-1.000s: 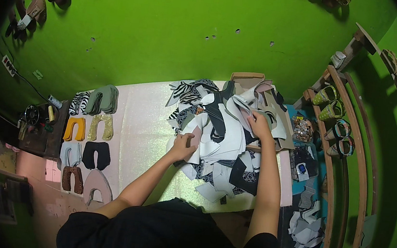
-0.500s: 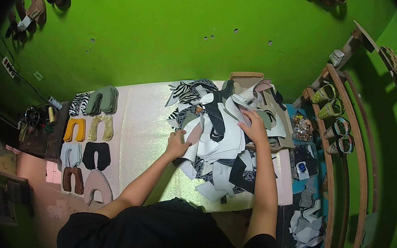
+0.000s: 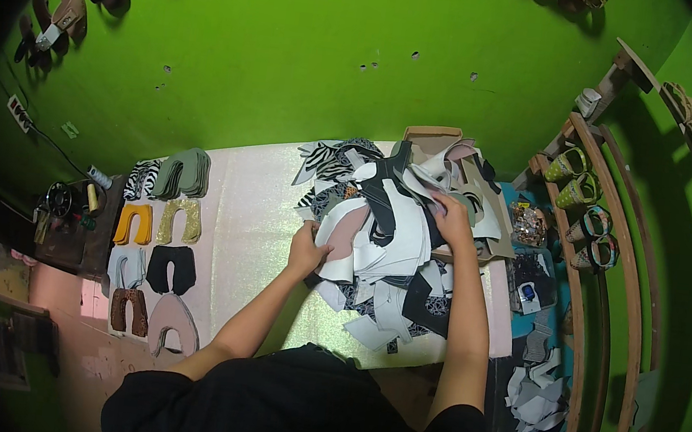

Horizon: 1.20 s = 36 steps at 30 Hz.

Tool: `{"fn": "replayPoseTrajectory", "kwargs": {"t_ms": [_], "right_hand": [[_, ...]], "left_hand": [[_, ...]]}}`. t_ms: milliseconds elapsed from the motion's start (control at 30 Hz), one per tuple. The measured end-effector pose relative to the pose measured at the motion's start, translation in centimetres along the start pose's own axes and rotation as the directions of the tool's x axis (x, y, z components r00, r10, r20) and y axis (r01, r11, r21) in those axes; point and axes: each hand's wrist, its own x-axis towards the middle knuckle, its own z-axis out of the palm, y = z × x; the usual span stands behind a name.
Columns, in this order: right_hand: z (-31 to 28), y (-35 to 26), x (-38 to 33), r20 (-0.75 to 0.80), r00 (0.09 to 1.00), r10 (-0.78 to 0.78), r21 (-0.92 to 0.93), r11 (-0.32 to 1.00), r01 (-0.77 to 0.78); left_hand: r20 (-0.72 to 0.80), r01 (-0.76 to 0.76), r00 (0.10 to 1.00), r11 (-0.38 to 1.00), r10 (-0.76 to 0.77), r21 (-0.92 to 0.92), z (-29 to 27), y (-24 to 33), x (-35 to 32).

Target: Organizing and stacking various colored and patterned shoe upper components on a work table.

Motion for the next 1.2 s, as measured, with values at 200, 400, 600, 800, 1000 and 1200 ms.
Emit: {"fn": "replayPoseTrajectory", "kwargs": {"t_ms": [200, 400, 600, 800, 1000, 1200], "right_hand": [[-0.9, 1.1, 0.7, -0.1, 0.977, 0.19, 0.083, 0.98, -0.182], [-4.0, -1.2, 2.1, -0.326, 0.937, 0.122, -0.027, 0.99, -0.138], [-6.9, -8.2, 3.2, -0.48, 0.877, -0.009, 0.026, 0.999, 0.024], [-5.5, -15.8, 1.6, -0.351, 0.824, -0.445, -0.478, 0.842, 0.251], [1.2, -17.7, -3.6, 0.413, 0.846, -0.338, 0.127, 0.941, 0.314], [2.0, -10.3, 1.9, 0.045, 0.998, -0.035, 0.316, 0.949, 0.019]], "left_hand": [[0.003, 0.1, 0.995, 0.994, -0.1, 0.049, -3.3, -1.4, -0.2], [-0.028, 0.161, 0.987, 0.95, -0.159, 0.266, -3.9, -0.2, -0.9], [0.055, -0.087, 0.995, 0.991, 0.082, 0.103, -3.0, 0.9, 0.1], [0.471, 0.337, 0.881, 0.645, 0.04, -0.686, -4.5, 5.6, 1.4], [0.623, 0.629, 0.769, 0.336, -0.142, -0.701, -4.7, 4.2, 1.4], [0.354, 0.454, 0.89, 0.621, -0.287, -0.639, -2.8, -5.7, -1.2]]}}
